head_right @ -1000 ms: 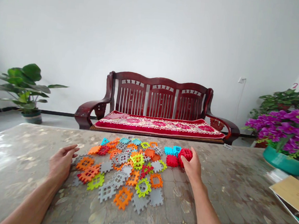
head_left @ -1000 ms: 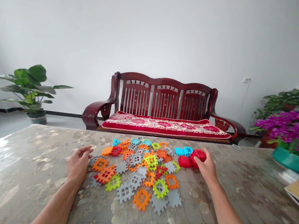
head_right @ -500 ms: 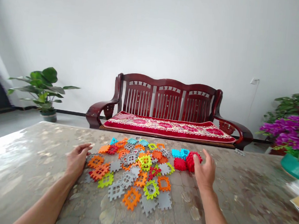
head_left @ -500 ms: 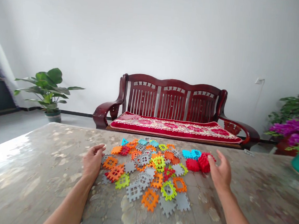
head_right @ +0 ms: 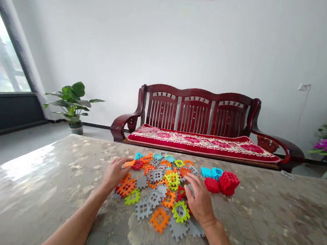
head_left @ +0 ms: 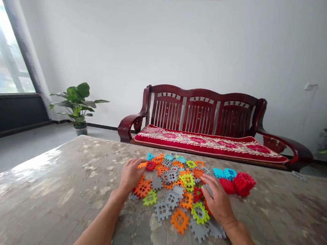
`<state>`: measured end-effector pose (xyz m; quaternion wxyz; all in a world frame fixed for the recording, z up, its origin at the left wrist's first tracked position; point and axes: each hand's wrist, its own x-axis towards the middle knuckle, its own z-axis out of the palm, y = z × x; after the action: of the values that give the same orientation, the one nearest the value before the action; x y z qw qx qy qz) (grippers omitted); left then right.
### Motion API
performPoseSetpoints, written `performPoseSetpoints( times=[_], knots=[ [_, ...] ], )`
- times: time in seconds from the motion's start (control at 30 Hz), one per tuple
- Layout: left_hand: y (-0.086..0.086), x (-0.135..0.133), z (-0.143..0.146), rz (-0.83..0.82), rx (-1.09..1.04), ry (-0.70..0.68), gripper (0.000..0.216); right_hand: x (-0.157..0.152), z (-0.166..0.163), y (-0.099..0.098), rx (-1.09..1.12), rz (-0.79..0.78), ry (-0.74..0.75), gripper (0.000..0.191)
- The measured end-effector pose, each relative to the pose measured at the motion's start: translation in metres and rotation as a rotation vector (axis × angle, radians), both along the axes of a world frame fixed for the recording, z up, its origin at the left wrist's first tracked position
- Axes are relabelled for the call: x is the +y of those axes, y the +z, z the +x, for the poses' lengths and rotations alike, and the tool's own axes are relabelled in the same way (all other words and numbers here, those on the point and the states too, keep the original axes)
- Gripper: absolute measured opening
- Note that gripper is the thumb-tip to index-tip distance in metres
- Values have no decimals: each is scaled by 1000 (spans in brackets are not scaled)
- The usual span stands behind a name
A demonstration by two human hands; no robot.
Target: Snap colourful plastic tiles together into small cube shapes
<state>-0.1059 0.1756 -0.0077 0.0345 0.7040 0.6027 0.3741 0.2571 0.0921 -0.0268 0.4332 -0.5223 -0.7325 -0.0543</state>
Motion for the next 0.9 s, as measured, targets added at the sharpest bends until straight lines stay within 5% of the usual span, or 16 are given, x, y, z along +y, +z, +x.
performPoseSetpoints(
  times=[0.27, 0.63, 0.9],
  knots=[
    [19, 12, 23, -194, 296, -86, 46, -1, 3, -11, 11, -57, -19, 29],
    [23, 38, 26, -313, 324, -121, 23, -3, 1, -10, 32, -85, -12, 27],
    [26, 34, 23, -314, 328, -156, 28, -2, 0, -12, 48, -77, -17, 27]
  ],
)
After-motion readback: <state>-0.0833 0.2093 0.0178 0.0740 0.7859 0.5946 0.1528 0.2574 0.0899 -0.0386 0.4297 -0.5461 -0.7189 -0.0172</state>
